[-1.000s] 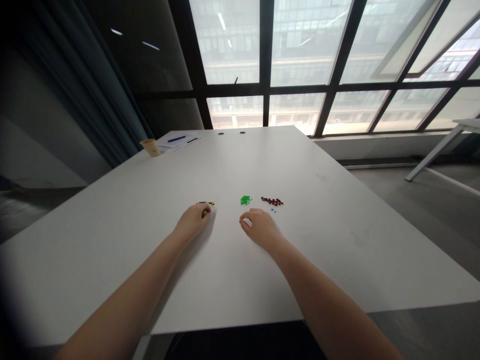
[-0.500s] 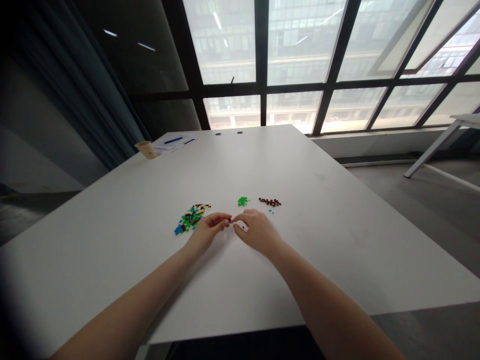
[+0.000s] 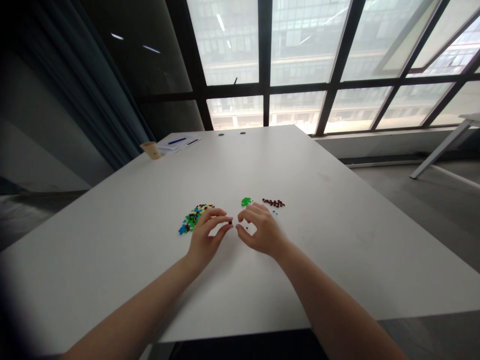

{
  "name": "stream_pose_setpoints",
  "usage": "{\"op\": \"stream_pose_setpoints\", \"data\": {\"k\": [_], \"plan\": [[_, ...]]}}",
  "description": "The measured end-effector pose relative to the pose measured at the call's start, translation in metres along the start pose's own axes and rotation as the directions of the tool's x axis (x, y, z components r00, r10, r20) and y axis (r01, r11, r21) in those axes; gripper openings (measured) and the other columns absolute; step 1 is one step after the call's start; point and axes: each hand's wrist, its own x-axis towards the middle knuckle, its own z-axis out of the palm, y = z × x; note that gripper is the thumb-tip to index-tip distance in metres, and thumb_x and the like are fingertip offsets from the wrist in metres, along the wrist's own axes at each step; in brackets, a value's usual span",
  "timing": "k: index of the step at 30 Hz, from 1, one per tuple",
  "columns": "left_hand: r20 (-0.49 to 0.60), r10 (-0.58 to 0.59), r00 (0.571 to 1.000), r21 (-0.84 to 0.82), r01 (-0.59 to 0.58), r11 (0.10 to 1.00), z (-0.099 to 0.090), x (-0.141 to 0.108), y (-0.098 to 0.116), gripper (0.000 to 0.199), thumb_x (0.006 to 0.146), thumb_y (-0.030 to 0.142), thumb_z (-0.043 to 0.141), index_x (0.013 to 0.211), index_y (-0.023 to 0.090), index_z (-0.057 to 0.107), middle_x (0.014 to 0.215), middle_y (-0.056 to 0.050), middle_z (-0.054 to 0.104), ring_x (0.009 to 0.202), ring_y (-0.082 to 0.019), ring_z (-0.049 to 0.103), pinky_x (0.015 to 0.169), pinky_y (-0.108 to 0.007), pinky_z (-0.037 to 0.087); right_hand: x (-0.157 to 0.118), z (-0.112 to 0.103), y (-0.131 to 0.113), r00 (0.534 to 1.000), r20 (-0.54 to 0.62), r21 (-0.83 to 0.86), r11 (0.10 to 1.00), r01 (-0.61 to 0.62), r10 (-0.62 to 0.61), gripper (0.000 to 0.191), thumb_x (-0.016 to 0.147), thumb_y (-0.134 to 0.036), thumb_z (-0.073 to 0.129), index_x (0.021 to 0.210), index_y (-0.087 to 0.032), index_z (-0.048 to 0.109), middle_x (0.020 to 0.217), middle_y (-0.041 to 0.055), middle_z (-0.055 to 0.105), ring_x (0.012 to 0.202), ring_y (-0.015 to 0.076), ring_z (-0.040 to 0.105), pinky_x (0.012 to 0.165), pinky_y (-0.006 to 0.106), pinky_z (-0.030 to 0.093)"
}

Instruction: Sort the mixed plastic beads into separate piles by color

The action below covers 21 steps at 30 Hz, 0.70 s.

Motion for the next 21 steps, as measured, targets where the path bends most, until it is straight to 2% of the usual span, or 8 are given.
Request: {"op": "stream_pose_setpoints", "data": {"k": [6,10,16,21], "plan": [[-0.011,0.025,1.000,0.050,-0.024,0.998,-0.0005,0.0000,-0.0001,0.010,0.074,0.024,0.060,0.083,0.023,0.064,0.085,-0.004,0.057,0.083,-0.016,0.052,0.077,-0.031,0.041,0.0012,0.0024,0.0013,0.999,-0.001,0.015,0.999,0.052,-0.052,0.007,0.076,-0.021,0.053,0.080,-0.021,0.058,0.065,-0.0005,0.051,0.066,0.0133,0.047,0.070,0.029,0.039],[0.004,0.022,1.000,0.038,-0.022,0.999,-0.0012,-0.0013,-0.0013,0.018,0.078,0.021,0.054,0.091,0.027,0.065,0.089,-0.004,0.058,0.084,-0.015,0.052,0.076,-0.031,0.041,0.0016,0.0030,0.0029,0.999,-0.022,0.026,0.999,0.039,-0.038,0.008,0.077,-0.023,0.054,0.082,-0.021,0.060,0.064,-0.0011,0.050,0.064,0.0125,0.047,0.071,0.030,0.040],[0.008,0.022,1.000,-0.040,-0.022,0.999,-0.0013,-0.0029,-0.0023,0.026,0.080,0.018,0.051,0.098,0.030,0.064,0.096,-0.004,0.060,0.087,-0.015,0.052,0.077,-0.031,0.043,0.0006,0.0053,0.0079,0.998,-0.059,0.036,0.999,0.020,-0.018,0.009,0.077,-0.027,0.058,0.080,-0.020,0.063,0.062,-0.0011,0.049,0.063,0.0122,0.047,0.070,0.030,0.041],[0.019,-0.015,1.000,-0.187,0.018,0.982,0.0007,-0.0034,-0.0033,0.027,0.081,0.016,0.048,0.099,0.030,0.064,0.105,-0.005,0.059,0.093,-0.016,0.052,0.075,-0.030,0.046,0.0007,0.0099,0.0066,0.994,-0.105,0.113,0.992,0.047,-0.036,0.013,0.076,-0.026,0.059,0.086,-0.021,0.065,0.061,-0.0009,0.049,0.062,0.0122,0.047,0.064,0.028,0.041]]}}
